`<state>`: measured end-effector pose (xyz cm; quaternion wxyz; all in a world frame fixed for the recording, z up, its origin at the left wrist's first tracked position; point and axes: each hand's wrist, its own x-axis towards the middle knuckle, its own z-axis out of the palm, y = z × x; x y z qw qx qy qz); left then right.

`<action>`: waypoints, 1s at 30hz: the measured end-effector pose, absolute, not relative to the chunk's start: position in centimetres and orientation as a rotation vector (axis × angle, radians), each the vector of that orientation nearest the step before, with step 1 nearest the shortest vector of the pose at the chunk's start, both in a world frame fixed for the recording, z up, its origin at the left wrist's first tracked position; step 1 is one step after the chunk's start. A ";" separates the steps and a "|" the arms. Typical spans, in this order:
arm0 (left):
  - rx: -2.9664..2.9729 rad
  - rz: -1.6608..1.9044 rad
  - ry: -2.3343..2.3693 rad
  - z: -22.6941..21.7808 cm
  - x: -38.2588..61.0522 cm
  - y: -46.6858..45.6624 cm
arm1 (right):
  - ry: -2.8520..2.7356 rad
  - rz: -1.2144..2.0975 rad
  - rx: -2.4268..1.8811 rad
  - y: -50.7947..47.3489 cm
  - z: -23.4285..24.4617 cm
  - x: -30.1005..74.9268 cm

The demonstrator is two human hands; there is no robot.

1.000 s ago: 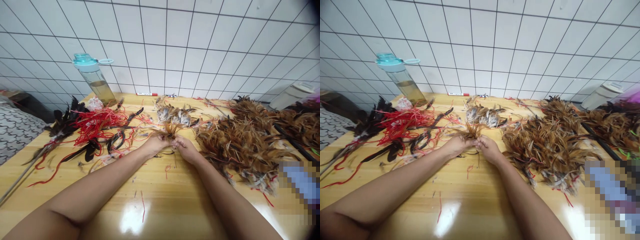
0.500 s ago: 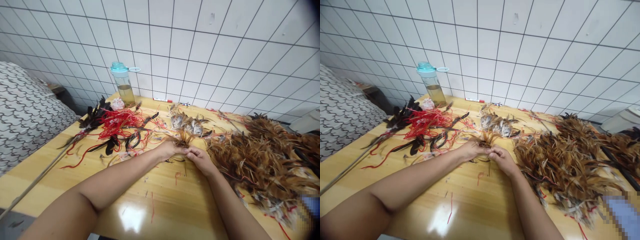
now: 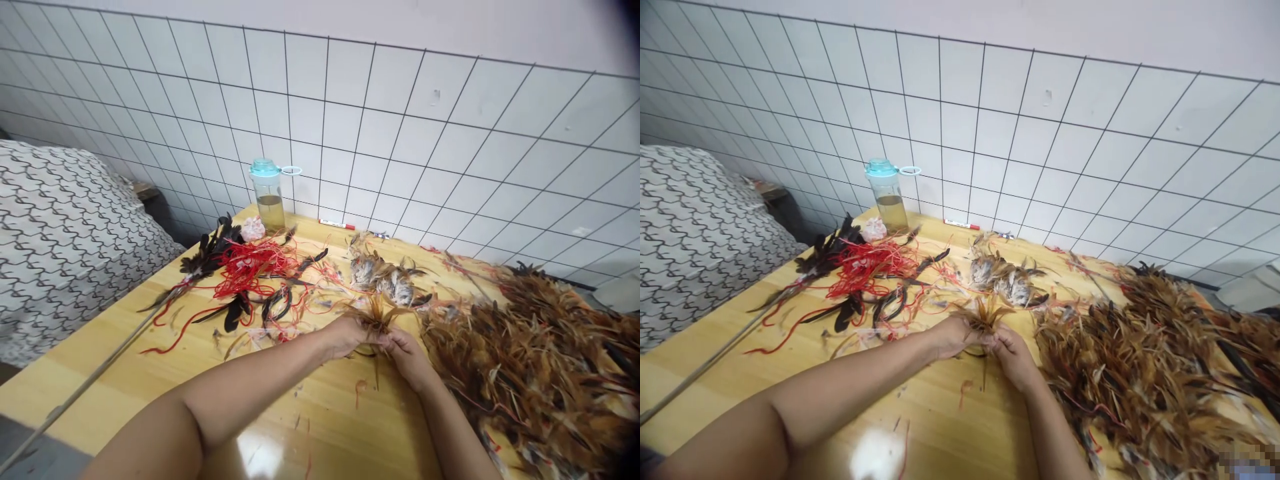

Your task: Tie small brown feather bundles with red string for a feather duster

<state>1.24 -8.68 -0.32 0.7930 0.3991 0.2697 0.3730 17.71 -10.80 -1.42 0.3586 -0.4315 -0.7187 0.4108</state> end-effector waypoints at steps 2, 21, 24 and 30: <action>0.891 0.844 0.580 0.0 1.4 -8.7 | -1.842 1.069 -1.103 -10.6 -1.2 17.6; 1.679 1.145 1.285 1.9 -3.4 -1.4 | -0.820 1.418 -1.041 -9.5 -3.1 18.6; 1.813 1.089 1.641 2.4 -4.0 3.4 | -0.726 1.457 -1.009 -9.2 -3.4 18.4; 1.699 0.843 1.941 1.1 -1.9 10.1 | -0.645 1.495 -0.929 -9.0 -2.9 18.4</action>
